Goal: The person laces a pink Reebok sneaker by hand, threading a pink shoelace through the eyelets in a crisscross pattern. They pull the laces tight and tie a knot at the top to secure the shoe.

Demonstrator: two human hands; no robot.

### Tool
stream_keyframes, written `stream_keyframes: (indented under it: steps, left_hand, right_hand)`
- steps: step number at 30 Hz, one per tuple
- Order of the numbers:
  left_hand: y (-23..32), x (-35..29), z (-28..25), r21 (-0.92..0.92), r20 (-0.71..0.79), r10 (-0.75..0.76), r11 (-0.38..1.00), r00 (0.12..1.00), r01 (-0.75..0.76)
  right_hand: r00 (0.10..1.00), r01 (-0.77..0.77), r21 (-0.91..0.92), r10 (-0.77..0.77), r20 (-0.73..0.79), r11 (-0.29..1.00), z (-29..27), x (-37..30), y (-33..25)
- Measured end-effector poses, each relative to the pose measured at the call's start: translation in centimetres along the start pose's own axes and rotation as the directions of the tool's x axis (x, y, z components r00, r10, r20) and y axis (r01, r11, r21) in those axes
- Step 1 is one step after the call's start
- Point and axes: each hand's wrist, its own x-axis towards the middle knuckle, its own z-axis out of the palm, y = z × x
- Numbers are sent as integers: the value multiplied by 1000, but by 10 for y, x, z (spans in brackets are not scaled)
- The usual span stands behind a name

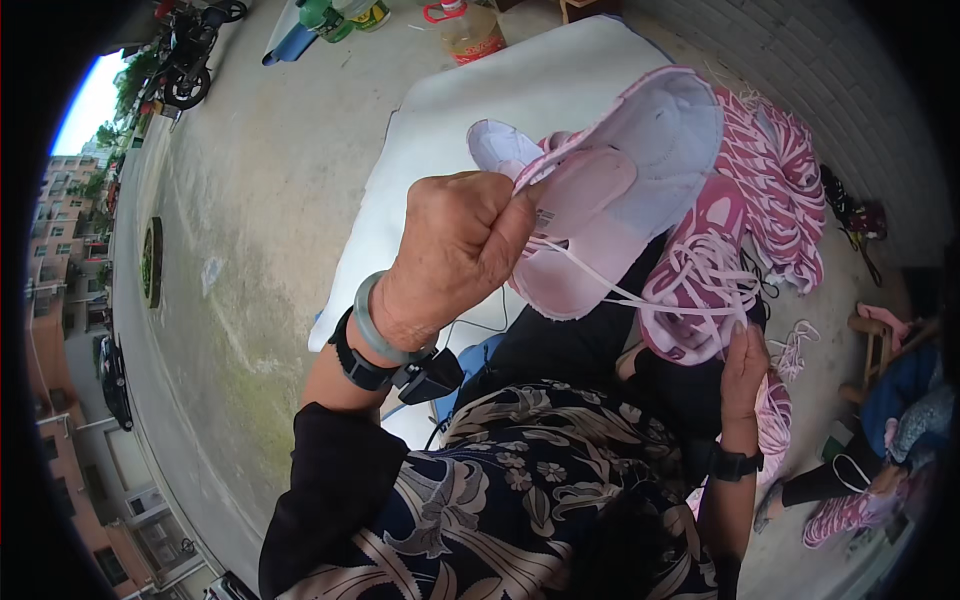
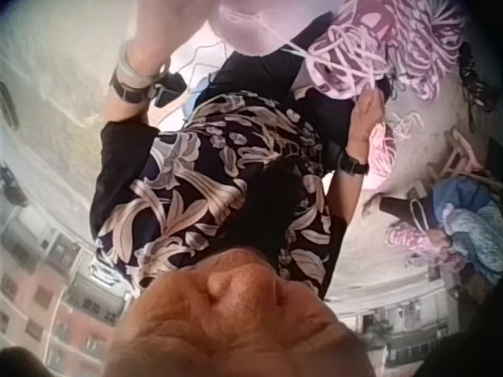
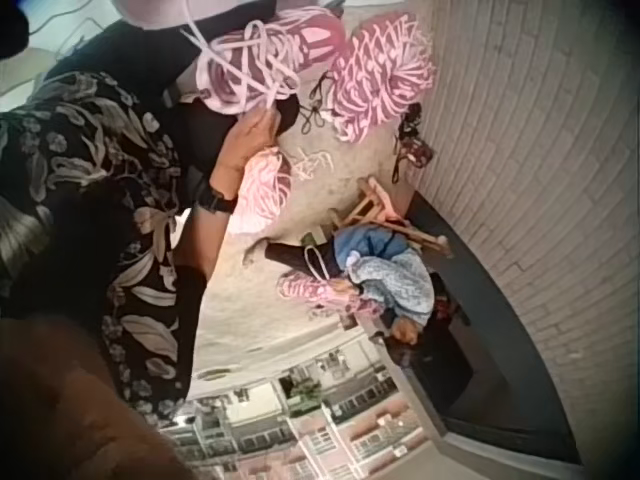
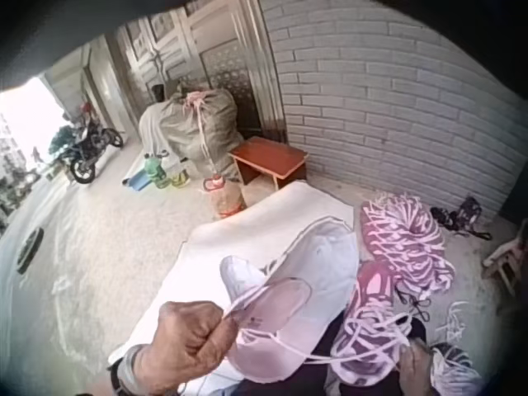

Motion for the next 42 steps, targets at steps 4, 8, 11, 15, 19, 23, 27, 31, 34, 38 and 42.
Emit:
stream_keyframes:
  steps: [4, 8, 11, 15, 19, 23, 27, 31, 34, 38, 42]
  left_hand:
    - [-2, 2, 46, -86, -1, -19, 996, 1000, 19]
    - [-20, -1, 61, 22, -46, -116, 993, 992, 117]
    - [-33, -16, 67, -67, -19, -145, 987, 989, 144]
    - [-47, -54, 77, -389, 281, -421, 772, 862, 503]
    - [-42, -62, 78, -660, 468, -347, 474, 813, 583]
    - [-13, -60, 87, -617, 339, -229, 678, 913, 399]
    - [28, -60, 101, -228, 196, 219, 958, 956, -173]
    - [53, -53, 138, -17, 480, 319, 935, 817, -355]
    - [67, -41, 160, -97, 550, 475, 853, 687, -512]
    - [72, -40, 178, -43, 757, 423, 793, 498, -608]
    - [68, -41, 195, -65, 789, 435, 761, 434, -645]
  right_hand:
    - [992, 96, -103, -104, -75, 990, -9, 12, 9]
    - [998, 25, 50, -23, -50, 998, -2, 0, 0]
    - [988, -149, 182, 154, -13, 972, 0, -3, -3]
    - [991, -131, 219, 133, 5, 967, 4, -4, -2]
    - [988, -156, 265, 145, 61, 952, 3, -2, -7]
    - [976, -216, 307, 201, 80, 927, 0, -4, -12]
    - [962, -274, 337, 250, 114, 901, -3, -5, -15]
    - [972, -224, 387, 177, 154, 894, -7, -6, -6]
    - [980, -201, 389, 184, 80, 899, -10, -11, 9]
    - [988, -59, 174, 83, -134, 983, -26, -13, -23]
    - [954, 256, -228, -284, -99, 939, -18, -6, -63]
